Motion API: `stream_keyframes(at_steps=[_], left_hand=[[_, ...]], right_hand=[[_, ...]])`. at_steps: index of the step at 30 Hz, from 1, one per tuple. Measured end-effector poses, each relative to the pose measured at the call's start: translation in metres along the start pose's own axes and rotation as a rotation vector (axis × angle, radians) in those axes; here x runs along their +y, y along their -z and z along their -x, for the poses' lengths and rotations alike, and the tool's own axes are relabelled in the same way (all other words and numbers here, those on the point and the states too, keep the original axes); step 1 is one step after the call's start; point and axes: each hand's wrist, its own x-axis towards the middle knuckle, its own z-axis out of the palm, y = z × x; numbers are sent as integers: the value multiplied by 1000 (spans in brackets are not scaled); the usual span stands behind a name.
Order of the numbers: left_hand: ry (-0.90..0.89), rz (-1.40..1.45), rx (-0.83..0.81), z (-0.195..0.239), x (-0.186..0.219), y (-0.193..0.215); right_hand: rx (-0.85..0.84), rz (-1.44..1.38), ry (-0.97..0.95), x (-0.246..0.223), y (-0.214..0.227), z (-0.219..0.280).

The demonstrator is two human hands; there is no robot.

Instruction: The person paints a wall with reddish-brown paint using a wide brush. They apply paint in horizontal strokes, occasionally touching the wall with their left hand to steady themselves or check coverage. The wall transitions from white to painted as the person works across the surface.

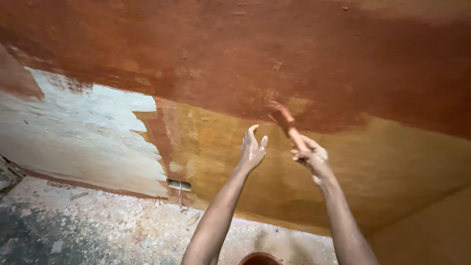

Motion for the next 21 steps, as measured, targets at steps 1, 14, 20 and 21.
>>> stream_keyframes(at_steps=[1, 14, 20, 21], left_hand=[[-7, -11, 0, 0, 0, 2], [-16, -21, -13, -6, 17, -6], [-91, -53, -18, -13, 21, -7], [-105, -24, 12, -15, 22, -8]], right_hand=[[64, -68, 58, 1, 10, -1], [211, -232, 9, 0, -32, -10], [34, -135, -38, -6, 35, -3], [43, -121, -30, -11, 54, -4]])
